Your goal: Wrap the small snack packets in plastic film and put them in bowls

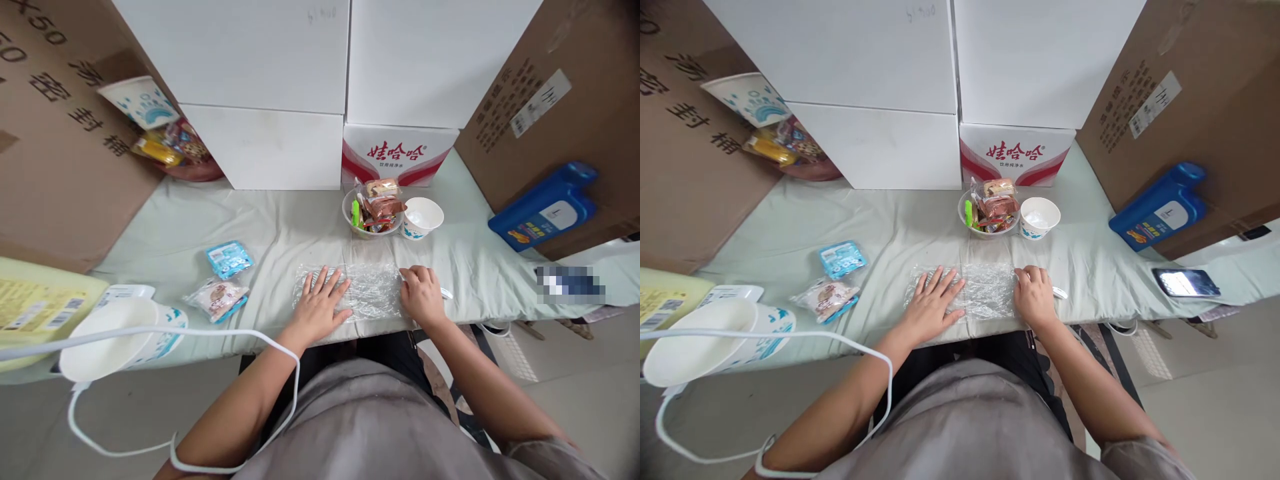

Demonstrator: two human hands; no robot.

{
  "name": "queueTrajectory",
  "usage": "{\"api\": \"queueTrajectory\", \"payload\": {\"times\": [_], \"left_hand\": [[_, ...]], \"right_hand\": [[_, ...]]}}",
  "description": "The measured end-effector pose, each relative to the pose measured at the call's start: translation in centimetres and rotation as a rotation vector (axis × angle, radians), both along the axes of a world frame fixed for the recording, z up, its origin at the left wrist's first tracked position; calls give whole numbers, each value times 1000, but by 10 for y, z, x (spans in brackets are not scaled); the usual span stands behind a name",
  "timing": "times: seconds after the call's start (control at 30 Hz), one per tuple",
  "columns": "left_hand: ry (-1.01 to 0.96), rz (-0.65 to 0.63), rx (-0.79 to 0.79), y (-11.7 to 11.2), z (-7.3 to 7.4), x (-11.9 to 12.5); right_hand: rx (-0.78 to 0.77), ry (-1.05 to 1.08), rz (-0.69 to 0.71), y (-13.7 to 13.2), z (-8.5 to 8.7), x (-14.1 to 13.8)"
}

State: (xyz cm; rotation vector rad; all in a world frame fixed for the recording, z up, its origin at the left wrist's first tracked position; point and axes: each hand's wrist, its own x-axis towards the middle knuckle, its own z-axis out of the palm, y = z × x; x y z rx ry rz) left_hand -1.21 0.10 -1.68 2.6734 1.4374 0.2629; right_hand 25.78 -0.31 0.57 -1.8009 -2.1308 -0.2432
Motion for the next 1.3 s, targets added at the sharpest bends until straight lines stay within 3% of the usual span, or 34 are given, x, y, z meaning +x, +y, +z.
{"api": "queueTrajectory", "payload": {"times": [0.1, 0.2, 0.33, 0.43, 0.5, 0.7, 0.83, 0.97, 1.13, 1.3], "left_hand": [[7, 6, -18, 0, 3, 0], [28, 18, -39, 0, 6, -5], [79, 139, -48, -4, 4, -32], [76, 280, -12, -12, 4, -59], [19, 301, 48, -22, 8, -72], [-201, -32, 70, -51, 17, -80], [-277, -33, 133, -56, 11, -81], [-314, -49, 155, -55, 9, -82], [-271, -68, 107, -56, 12, -83], [-357, -107, 62, -58, 18, -81]], "right_hand": [[-60, -11, 172, 1, 2, -13], [-212, -110, 331, 0, -8, -25], [-311, -167, 299, 0, -21, -29], [-326, -165, 291, -1, -21, -29], [-329, -155, 291, 0, -19, -28], [-312, 1, 335, 1, 0, -19], [-219, 103, 460, -12, 16, -9], [-315, 100, 650, -34, 13, -2], [-278, 123, 564, -55, -2, 11], [-258, 296, 550, -62, 6, 22]]}}
